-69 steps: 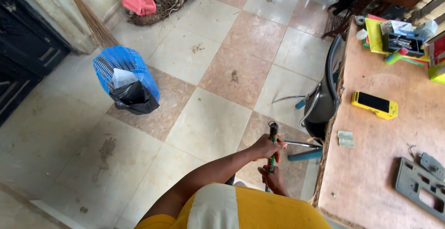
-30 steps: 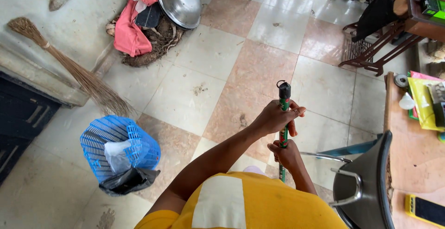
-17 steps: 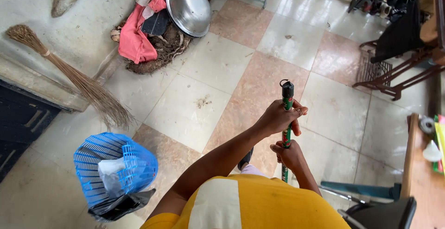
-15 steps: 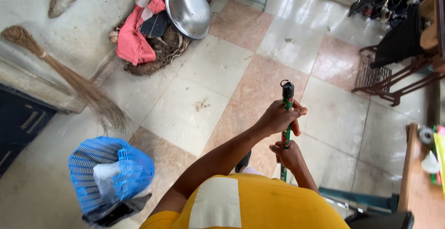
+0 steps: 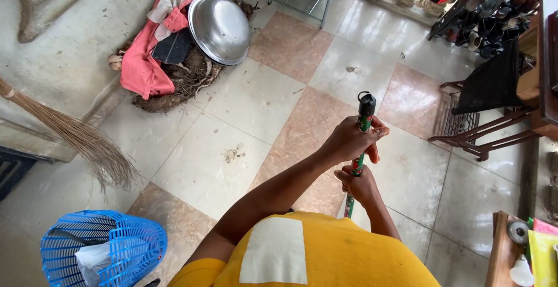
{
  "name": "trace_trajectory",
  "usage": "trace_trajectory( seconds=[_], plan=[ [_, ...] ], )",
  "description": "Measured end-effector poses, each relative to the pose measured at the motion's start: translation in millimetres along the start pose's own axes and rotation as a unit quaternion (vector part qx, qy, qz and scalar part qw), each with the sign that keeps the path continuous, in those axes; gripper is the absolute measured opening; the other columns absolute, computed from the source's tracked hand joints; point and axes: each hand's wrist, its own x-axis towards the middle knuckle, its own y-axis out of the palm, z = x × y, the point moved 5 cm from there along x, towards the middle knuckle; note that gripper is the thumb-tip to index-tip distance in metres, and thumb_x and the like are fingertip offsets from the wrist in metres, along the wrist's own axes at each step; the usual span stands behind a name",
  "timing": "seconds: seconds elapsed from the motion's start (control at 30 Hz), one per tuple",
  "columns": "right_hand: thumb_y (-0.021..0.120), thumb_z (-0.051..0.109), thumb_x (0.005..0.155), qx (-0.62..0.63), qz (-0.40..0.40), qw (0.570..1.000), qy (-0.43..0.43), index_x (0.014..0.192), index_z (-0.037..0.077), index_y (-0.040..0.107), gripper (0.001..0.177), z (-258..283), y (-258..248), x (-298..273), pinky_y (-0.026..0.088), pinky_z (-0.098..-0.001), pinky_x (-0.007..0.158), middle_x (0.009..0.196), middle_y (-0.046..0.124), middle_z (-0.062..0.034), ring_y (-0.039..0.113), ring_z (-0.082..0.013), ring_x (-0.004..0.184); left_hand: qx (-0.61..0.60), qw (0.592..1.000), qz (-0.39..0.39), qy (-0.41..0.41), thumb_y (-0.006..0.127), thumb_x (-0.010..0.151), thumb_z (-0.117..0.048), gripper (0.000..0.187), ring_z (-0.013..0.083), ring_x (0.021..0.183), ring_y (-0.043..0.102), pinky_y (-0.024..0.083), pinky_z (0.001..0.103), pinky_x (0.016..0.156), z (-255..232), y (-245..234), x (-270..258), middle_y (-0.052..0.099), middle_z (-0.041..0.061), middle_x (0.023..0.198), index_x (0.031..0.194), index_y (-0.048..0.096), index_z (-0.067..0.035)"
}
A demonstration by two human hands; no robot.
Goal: The person pours detergent from a packet into a bucket of water, dips a mop into the bucket, and wrings it out by hand. They then use the mop to clean the tiled floor and walls, moving around a glass table and other items.
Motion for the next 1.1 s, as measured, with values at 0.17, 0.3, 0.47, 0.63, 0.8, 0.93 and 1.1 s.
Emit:
trace_trajectory(
  seconds=[0.17, 0.3, 0.47, 0.63, 0.8, 0.93, 1.1],
  plan=[
    [0.071, 0.015, 0.089, 0.013, -0.003, 1.0, -0.011, 0.058, 0.003, 0.047, 0.041, 21, -12, 41, 0.032, -0.0332, 0.044, 0.051, 0.043, -0.0016, 0.04, -0.0134, 0.044, 0.007, 1.0, 0.005, 0.006, 0.064, 0.098, -0.027, 0.025, 0.0173, 0.055, 0.072, 0.053, 0.029, 0.055, -7, -19, 40, 0.07, 0.009, 0.061, 0.106, 0.065, -0.003],
    [0.071, 0.015, 0.089, 0.003, -0.018, 1.0, 0.017, 0.057, 0.003, 0.049, 0.041, 38, -22, 73, 0.033, -0.033, 0.046, 0.051, 0.043, -0.0017, 0.038, -0.0134, 0.044, -0.018, 0.999, 0.025, 0.007, 0.065, 0.098, -0.025, 0.024, 0.0182, 0.055, 0.072, 0.053, 0.029, 0.054, 3, -35, 85, 0.069, 0.008, 0.062, 0.105, 0.065, -0.002],
    [0.071, 0.014, 0.089, 0.007, -0.011, 1.0, 0.024, 0.056, 0.002, 0.046, 0.043, 51, -26, 134, 0.033, -0.0347, 0.045, 0.048, 0.042, -0.0032, 0.036, -0.0154, 0.042, -0.06, 0.997, 0.039, 0.003, 0.066, 0.099, -0.022, 0.022, 0.0202, 0.055, 0.072, 0.052, 0.031, 0.051, 4, -72, 148, 0.068, 0.009, 0.062, 0.104, 0.064, 0.0],
    [0.07, 0.012, 0.09, 0.067, 0.005, 0.997, 0.043, 0.056, 0.003, 0.043, 0.044, 89, -21, 206, 0.03, -0.0361, 0.045, 0.049, 0.038, -0.003, 0.032, -0.0158, 0.042, -0.09, 0.995, 0.05, -0.014, 0.065, 0.099, -0.019, 0.021, 0.0215, 0.054, 0.071, 0.054, 0.032, 0.051, -11, -125, 217, 0.067, 0.01, 0.062, 0.102, 0.063, 0.002],
    [0.069, 0.011, 0.089, 0.05, 0.0, 0.998, 0.042, 0.056, 0.002, 0.046, 0.041, 139, -10, 276, 0.035, -0.0374, 0.045, 0.049, 0.042, -0.0045, 0.039, -0.0173, 0.042, -0.116, 0.992, 0.054, 0.005, 0.066, 0.098, -0.015, 0.019, 0.0232, 0.052, 0.07, 0.06, 0.037, 0.055, -32, -189, 279, 0.066, 0.012, 0.061, 0.102, 0.063, 0.004],
    [0.069, 0.013, 0.088, -0.005, -0.009, 0.999, 0.036, 0.054, 0.001, 0.049, 0.041, 176, 0, 317, 0.04, -0.0368, 0.046, 0.048, 0.046, -0.0063, 0.046, -0.0182, 0.041, -0.12, 0.991, 0.056, 0.021, 0.066, 0.099, -0.014, 0.019, 0.0229, 0.051, 0.07, 0.061, 0.038, 0.055, -44, -231, 312, 0.066, 0.012, 0.061, 0.102, 0.063, 0.005],
    [0.07, 0.013, 0.089, 0.012, -0.004, 1.0, 0.028, 0.056, 0.002, 0.047, 0.041, 206, 11, 365, 0.035, -0.0368, 0.046, 0.05, 0.045, -0.0049, 0.04, -0.0161, 0.043, -0.133, 0.99, 0.039, 0.019, 0.066, 0.099, -0.014, 0.019, 0.0208, 0.051, 0.069, 0.061, 0.038, 0.056, -59, -270, 338, 0.065, 0.01, 0.06, 0.102, 0.062, 0.004]
  ],
)
